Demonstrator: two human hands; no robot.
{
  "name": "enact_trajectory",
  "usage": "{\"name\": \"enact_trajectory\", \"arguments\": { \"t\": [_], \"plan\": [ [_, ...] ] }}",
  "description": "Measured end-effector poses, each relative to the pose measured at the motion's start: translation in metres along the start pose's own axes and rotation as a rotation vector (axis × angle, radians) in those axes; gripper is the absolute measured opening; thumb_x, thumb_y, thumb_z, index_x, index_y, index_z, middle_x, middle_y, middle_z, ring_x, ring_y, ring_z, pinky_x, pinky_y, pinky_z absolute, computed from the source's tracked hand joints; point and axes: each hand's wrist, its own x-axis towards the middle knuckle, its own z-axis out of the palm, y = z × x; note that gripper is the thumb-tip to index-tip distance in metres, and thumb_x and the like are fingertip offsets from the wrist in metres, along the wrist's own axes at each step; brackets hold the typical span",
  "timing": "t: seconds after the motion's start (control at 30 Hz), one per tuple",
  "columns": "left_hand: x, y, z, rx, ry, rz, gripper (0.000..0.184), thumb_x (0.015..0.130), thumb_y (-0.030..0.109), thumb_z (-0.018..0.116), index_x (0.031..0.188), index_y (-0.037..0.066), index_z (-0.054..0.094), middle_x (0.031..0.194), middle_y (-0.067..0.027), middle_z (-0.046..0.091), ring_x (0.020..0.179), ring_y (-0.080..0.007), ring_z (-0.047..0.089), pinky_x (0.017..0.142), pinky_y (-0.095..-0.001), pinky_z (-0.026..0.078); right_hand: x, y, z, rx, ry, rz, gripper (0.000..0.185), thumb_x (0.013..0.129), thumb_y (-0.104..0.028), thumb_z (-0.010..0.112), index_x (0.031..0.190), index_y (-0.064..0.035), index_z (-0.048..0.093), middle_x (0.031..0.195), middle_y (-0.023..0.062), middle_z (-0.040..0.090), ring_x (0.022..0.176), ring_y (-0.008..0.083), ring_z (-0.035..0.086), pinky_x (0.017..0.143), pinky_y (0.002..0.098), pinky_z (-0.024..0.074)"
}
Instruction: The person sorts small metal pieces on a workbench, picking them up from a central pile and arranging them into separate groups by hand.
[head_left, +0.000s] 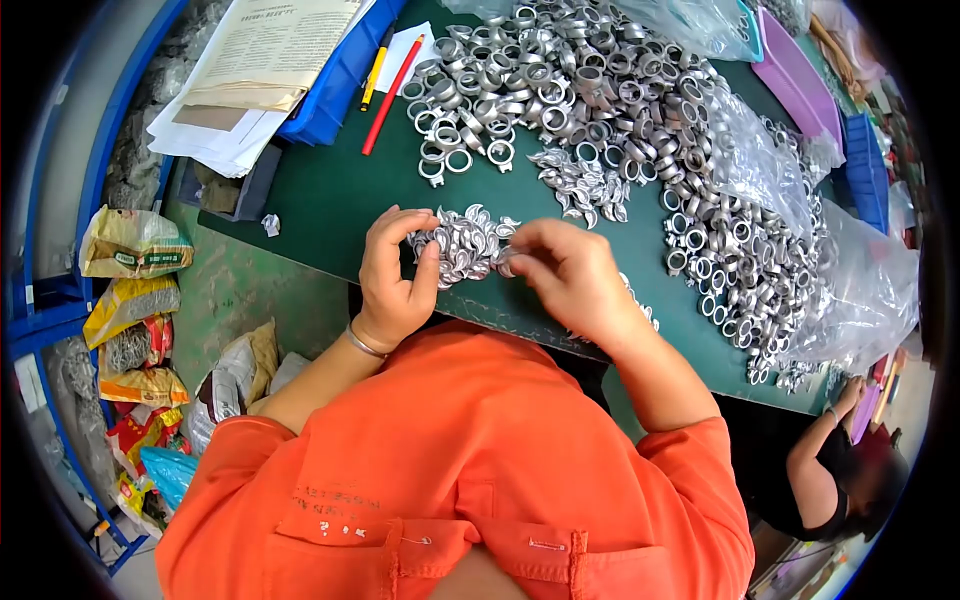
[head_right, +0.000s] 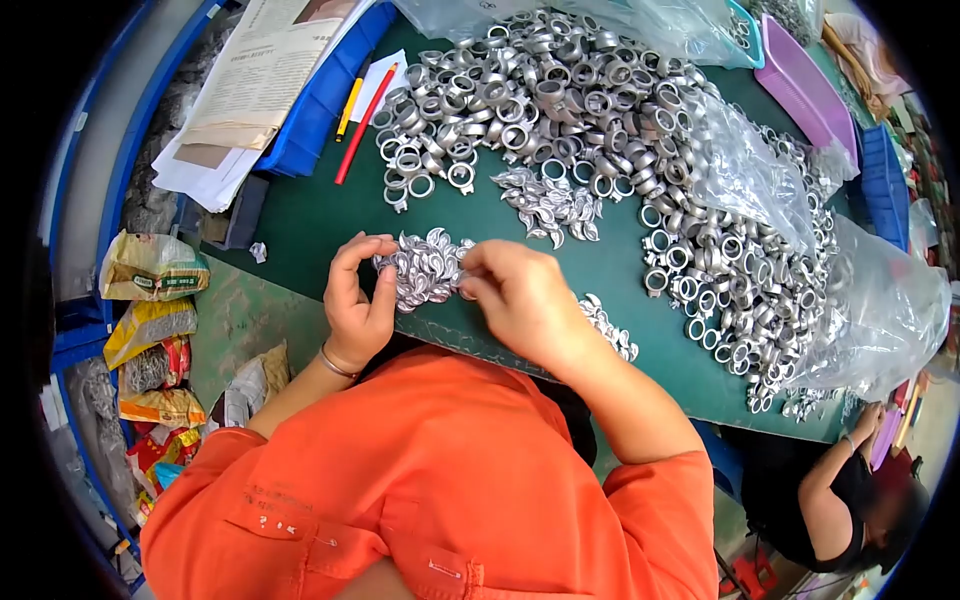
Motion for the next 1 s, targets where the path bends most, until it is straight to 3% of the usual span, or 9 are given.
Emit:
{"name": "enact_trajectory", "arguments": {
  "t": [0.07, 0.13, 0.2, 0.33, 0.47, 0.6, 0.67, 0.7, 1.0],
  "plan": [
    [0.001, 0.001, -0.001, -0.002, -0.009, -0.002, 0.034, 0.088, -0.003, 0.061, 0.121, 0.001, 0.052, 0.107, -0.0124, 0.067, 0.108, -0.0285, 0.063, 0.106, -0.0478, 0.040, 0.006, -0.002, 0.003, -0.175, 0.086, -0.241, 0.016, 0.080, 0.004, 0.066, 0.096, 0.0010, 0.065, 0.089, 0.0161, 0.066, 0.082, 0.0353, 0.065, 0.073, 0.0401, 0.0533],
    [0.000, 0.001, -0.003, -0.007, -0.019, -0.006, 0.034, 0.089, -0.005, 0.059, 0.121, 0.000, 0.050, 0.108, -0.0130, 0.067, 0.110, -0.0273, 0.062, 0.108, -0.0465, 0.038, 0.012, 0.010, -0.004, -0.535, 0.245, -0.372, 0.023, 0.077, 0.007, 0.061, 0.098, 0.0001, 0.066, 0.098, 0.0141, 0.064, 0.091, 0.0350, 0.062, 0.079, 0.0414, 0.0520],
    [0.000, 0.000, -0.001, 0.000, -0.019, 0.002, 0.033, 0.089, -0.005, 0.059, 0.121, 0.000, 0.050, 0.108, -0.0131, 0.067, 0.110, -0.0276, 0.062, 0.108, -0.0469, 0.038, 0.011, 0.016, -0.018, -0.719, 0.172, -0.295, 0.031, 0.072, 0.010, 0.057, 0.101, 0.0012, 0.066, 0.103, 0.0144, 0.063, 0.098, 0.0360, 0.059, 0.086, 0.0416, 0.0502],
    [0.000, -0.001, 0.000, -0.014, 0.013, 0.004, 0.033, 0.088, 0.000, 0.062, 0.119, 0.001, 0.054, 0.107, -0.0115, 0.067, 0.105, -0.0293, 0.063, 0.104, -0.0495, 0.042, 0.001, 0.020, -0.038, -0.401, 0.172, -0.219, 0.031, 0.076, 0.013, 0.057, 0.103, 0.0011, 0.067, 0.105, 0.0160, 0.063, 0.096, 0.0374, 0.060, 0.085, 0.0415, 0.0504],
    [0.000, -0.001, 0.000, -0.004, 0.004, 0.004, 0.032, 0.088, 0.000, 0.062, 0.119, 0.001, 0.054, 0.107, -0.0115, 0.067, 0.105, -0.0293, 0.063, 0.104, -0.0496, 0.042, 0.001, 0.020, -0.047, -0.499, 0.176, -0.145, 0.019, 0.078, 0.009, 0.062, 0.094, 0.0001, 0.069, 0.096, 0.0131, 0.064, 0.092, 0.0350, 0.061, 0.080, 0.0410, 0.0505],
    [0.000, -0.001, 0.000, -0.012, 0.002, -0.007, 0.032, 0.088, 0.001, 0.062, 0.119, 0.001, 0.054, 0.107, -0.0115, 0.067, 0.105, -0.0295, 0.063, 0.104, -0.0497, 0.042, 0.001, 0.023, -0.042, -0.644, 0.069, -0.236, 0.019, 0.076, 0.009, 0.064, 0.091, -0.0013, 0.069, 0.096, 0.0110, 0.065, 0.091, 0.0334, 0.061, 0.079, 0.0404, 0.0504],
    [0.000, 0.000, -0.001, -0.008, 0.001, -0.007, 0.032, 0.088, 0.001, 0.062, 0.119, 0.001, 0.054, 0.107, -0.0115, 0.067, 0.105, -0.0296, 0.063, 0.104, -0.0496, 0.042, 0.002, 0.025, -0.046, -0.483, 0.067, -0.296, 0.017, 0.078, 0.008, 0.067, 0.092, -0.0008, 0.069, 0.094, 0.0126, 0.064, 0.092, 0.0321, 0.061, 0.079, 0.0372, 0.0499],
    [0.000, 0.000, -0.001, -0.006, 0.000, -0.004, 0.032, 0.088, 0.001, 0.062, 0.119, 0.001, 0.054, 0.107, -0.0115, 0.067, 0.105, -0.0296, 0.063, 0.104, -0.0495, 0.042, 0.003, 0.025, -0.045, -0.517, 0.167, -0.292, 0.017, 0.074, 0.006, 0.068, 0.089, -0.0019, 0.068, 0.091, 0.0110, 0.063, 0.088, 0.0333, 0.058, 0.077, 0.0411, 0.0492],
    [0.000, 0.000, 0.000, 0.001, -0.004, 0.002, 0.032, 0.088, 0.000, 0.062, 0.120, 0.001, 0.054, 0.107, -0.0112, 0.068, 0.105, -0.0295, 0.063, 0.104, -0.0492, 0.042, -0.002, 0.015, -0.037, -0.646, 0.063, -0.141, 0.023, 0.071, -0.002, 0.077, 0.089, -0.0025, 0.063, 0.091, 0.0127, 0.057, 0.094, 0.0349, 0.056, 0.080, 0.0422, 0.0464]
  ]
}}
